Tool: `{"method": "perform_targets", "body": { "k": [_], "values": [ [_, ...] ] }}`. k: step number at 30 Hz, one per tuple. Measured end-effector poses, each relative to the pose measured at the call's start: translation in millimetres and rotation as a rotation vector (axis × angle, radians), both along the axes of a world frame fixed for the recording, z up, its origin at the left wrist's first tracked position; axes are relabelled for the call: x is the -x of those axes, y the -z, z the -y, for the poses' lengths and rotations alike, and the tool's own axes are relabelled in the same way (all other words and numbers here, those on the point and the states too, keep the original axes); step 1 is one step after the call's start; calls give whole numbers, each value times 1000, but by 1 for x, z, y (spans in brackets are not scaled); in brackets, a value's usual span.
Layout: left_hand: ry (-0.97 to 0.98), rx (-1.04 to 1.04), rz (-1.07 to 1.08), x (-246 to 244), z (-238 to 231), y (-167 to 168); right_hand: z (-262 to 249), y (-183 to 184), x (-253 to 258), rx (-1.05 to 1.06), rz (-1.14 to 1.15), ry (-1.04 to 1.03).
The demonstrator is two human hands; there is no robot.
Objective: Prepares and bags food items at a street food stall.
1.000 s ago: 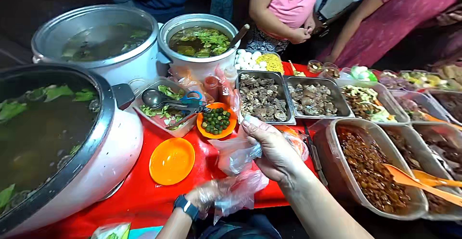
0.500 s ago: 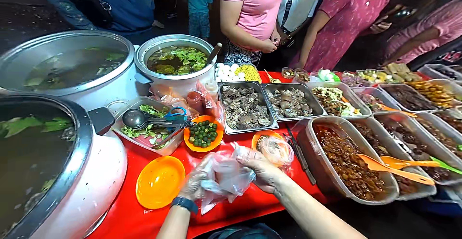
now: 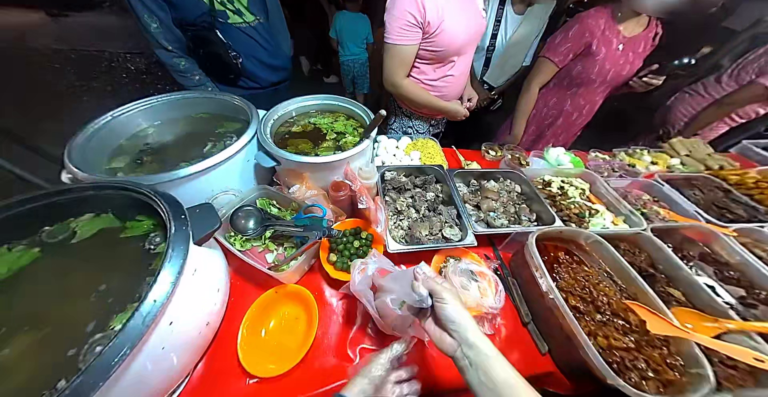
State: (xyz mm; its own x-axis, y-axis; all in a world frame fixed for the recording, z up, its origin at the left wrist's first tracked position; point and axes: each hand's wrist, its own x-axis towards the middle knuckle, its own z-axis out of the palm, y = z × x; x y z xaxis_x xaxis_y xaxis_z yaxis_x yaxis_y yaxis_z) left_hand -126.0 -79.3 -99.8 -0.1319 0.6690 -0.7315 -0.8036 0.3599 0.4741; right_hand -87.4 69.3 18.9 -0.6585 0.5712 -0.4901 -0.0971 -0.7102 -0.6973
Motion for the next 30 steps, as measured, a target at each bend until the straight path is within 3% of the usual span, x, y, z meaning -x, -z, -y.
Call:
{"method": "perform_targets", "body": {
  "k": [3, 5, 7, 9, 11, 13, 15, 16, 18, 20, 21, 23, 27, 30],
  "values": [
    [-241, -63, 92, -3, -47, 0, 7, 0, 9, -22, 50, 19],
    [-64, -109, -61, -11, -49, -35, -2, -7, 14, -88, 135, 8],
    [185, -173, -354, -19, -24, -73, -11, -15, 16, -160, 224, -34],
    [36, -36, -863, -11, -3, -92, -15, -21, 15, -210, 292, -94],
    [-156, 134, -1296, 31, -10, -86, -15, -21, 13, -268, 327, -142],
    [34, 294, -1418, 71, -35, -71, -11, -20, 10, -288, 346, -171],
    [304, 385, -1427, 91, -55, -76, -13, -21, 7, -283, 354, -156],
    [324, 359, -1406, 96, -58, -93, -19, -24, 6, -299, 352, -123],
    [94, 76, -1300, 101, -55, -120, -32, -30, 3, -365, 328, -75],
    [-95, -319, -945, 92, -57, -118, -29, -34, 0, -472, 327, -122],
    [-108, -392, -738, 82, -57, -116, -21, -34, 0, -550, 349, -163],
    [-89, -389, -584, 65, -61, -113, -8, -30, 1, -790, 435, -330],
    [112, -230, -697, 55, -66, -116, 11, -25, -16, -1182, 590, -657],
    [-23, -246, -554, 49, -73, -125, 24, -33, -30, -1469, 686, -769]
  ]
}}
